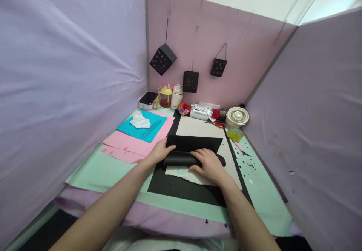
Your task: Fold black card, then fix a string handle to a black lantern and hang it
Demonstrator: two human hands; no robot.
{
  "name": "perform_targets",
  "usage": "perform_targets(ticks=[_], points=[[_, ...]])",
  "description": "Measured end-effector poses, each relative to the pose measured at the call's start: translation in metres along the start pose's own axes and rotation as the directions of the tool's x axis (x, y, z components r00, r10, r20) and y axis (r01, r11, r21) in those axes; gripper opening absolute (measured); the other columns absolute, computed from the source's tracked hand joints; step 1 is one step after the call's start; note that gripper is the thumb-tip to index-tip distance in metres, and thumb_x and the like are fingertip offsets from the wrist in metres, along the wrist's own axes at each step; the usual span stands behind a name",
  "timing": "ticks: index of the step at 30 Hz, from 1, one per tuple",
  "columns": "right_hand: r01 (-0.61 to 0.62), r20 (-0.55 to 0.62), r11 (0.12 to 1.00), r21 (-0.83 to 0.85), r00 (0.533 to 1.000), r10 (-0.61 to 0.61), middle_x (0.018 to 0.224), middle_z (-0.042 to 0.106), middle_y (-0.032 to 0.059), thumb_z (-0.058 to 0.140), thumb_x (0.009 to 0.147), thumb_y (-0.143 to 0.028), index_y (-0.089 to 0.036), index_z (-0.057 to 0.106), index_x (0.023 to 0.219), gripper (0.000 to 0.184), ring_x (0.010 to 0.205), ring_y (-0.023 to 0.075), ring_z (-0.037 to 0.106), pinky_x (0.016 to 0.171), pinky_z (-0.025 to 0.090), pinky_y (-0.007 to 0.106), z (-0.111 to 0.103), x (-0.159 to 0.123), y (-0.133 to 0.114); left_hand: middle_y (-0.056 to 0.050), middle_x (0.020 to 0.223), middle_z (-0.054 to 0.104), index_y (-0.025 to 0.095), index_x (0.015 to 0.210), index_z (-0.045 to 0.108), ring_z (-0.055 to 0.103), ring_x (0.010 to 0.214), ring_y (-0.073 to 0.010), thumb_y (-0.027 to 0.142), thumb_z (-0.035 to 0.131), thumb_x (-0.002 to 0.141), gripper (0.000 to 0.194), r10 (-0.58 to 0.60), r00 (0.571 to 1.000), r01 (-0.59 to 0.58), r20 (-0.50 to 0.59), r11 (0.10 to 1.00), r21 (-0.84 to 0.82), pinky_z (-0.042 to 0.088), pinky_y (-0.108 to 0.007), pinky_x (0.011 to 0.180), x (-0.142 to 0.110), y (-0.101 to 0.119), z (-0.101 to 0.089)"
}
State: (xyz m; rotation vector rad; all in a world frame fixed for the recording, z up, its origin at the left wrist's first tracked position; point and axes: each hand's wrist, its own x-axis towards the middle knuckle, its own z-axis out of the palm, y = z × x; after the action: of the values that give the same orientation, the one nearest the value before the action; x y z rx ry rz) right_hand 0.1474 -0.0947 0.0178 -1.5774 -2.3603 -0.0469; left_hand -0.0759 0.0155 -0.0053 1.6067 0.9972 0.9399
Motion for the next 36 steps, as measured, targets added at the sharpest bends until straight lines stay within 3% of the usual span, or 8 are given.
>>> perform_targets(ticks=[9,18,21,24,27,28,32,36], points=[[-0.001,-0.056,1.000,0.004,0.998,0.001,0.124,0.063,0.0093,0.062,0.088,-0.040,-0.022,0.059,0.120,0.038,0.115,0.0244,0.055,0.104,0.037,0.046,0.006,0.000,0.003,-0.010,0.096,0.074,0.014,0.099,0.071,0.065,0.101,-0.0327,0.051,0.075,0.068,0.049,-0.193,0.962,0.244,0.192,0.924,-0.295,0.047,-0.043,0.090,-0.002,0.007,-0.007],[-0.036,-0.031,0.999,-0.002,0.999,0.036,0.128,0.060,0.0113,0.061,0.088,-0.039,-0.022,0.058,0.126,0.042,0.119,0.0262,0.054,0.101,0.042,0.045,0.011,-0.002,0.009,-0.005,0.089,0.074,0.020,0.081,0.073,0.064,0.099,-0.0334,0.029,0.072,0.066,0.017,0.011,0.986,-0.008,0.164,1.000,-0.020,0.045,-0.044,0.095,0.002,0.013,-0.002],[-0.072,-0.022,0.997,-0.029,0.997,0.071,0.129,0.060,0.0113,0.060,0.089,-0.039,-0.020,0.058,0.126,0.042,0.119,0.0267,0.054,0.101,0.042,0.044,0.010,-0.004,0.009,-0.007,0.104,0.072,0.020,0.096,0.071,0.063,0.105,-0.0316,0.027,0.071,0.068,0.028,0.072,0.982,-0.074,0.177,0.997,0.004,0.044,-0.043,0.098,0.010,0.015,0.002],[-0.091,-0.015,0.995,-0.033,0.996,0.091,0.130,0.059,0.0110,0.059,0.089,-0.040,-0.021,0.058,0.127,0.042,0.119,0.0265,0.054,0.100,0.043,0.043,0.010,-0.005,0.009,-0.012,0.127,0.061,0.019,0.128,0.054,0.056,0.118,-0.0304,0.029,0.075,0.067,0.065,0.089,0.995,-0.089,-0.042,0.996,0.008,0.040,-0.043,0.103,0.008,0.021,0.002],[-0.097,-0.010,0.995,-0.030,0.995,0.097,0.131,0.059,0.0111,0.058,0.089,-0.041,-0.021,0.058,0.127,0.042,0.119,0.0262,0.053,0.099,0.043,0.043,0.011,-0.005,0.009,-0.014,0.135,0.053,0.019,0.134,0.047,0.045,0.130,-0.0304,0.034,0.070,0.076,0.064,0.219,0.905,-0.186,-0.365,0.975,0.124,0.031,-0.044,0.111,-0.011,0.034,0.005],[-0.098,-0.009,0.995,-0.029,0.995,0.097,0.130,0.059,0.0113,0.058,0.089,-0.042,-0.021,0.058,0.127,0.043,0.119,0.0263,0.053,0.099,0.043,0.043,0.011,-0.005,0.009,-0.013,0.136,0.053,0.020,0.131,0.051,0.042,0.132,-0.0306,0.034,0.067,0.078,0.057,0.309,0.883,-0.251,-0.354,0.947,0.200,0.027,-0.044,0.113,-0.020,0.039,0.010],[-0.095,-0.021,0.995,-0.014,0.995,0.094,0.129,0.059,0.0126,0.059,0.088,-0.037,-0.020,0.056,0.128,0.044,0.118,0.0269,0.054,0.098,0.044,0.045,0.014,-0.004,0.012,-0.016,0.140,0.050,0.018,0.133,0.051,0.040,0.134,-0.0336,0.038,0.062,0.082,0.056,0.420,0.882,-0.467,0.215,0.716,0.519,0.024,-0.046,0.114,-0.048,0.046,0.047],[-0.073,-0.017,0.997,0.020,0.997,0.073,0.130,0.059,0.0137,0.063,0.085,-0.032,-0.017,0.054,0.130,0.048,0.119,0.0282,0.054,0.099,0.045,0.046,0.019,-0.006,0.016,-0.023,0.146,0.042,0.012,0.143,0.039,0.036,0.136,-0.0377,0.054,0.063,0.080,0.080,0.222,0.927,-0.374,0.302,0.519,0.769,0.025,-0.053,0.111,-0.048,0.031,0.083]])
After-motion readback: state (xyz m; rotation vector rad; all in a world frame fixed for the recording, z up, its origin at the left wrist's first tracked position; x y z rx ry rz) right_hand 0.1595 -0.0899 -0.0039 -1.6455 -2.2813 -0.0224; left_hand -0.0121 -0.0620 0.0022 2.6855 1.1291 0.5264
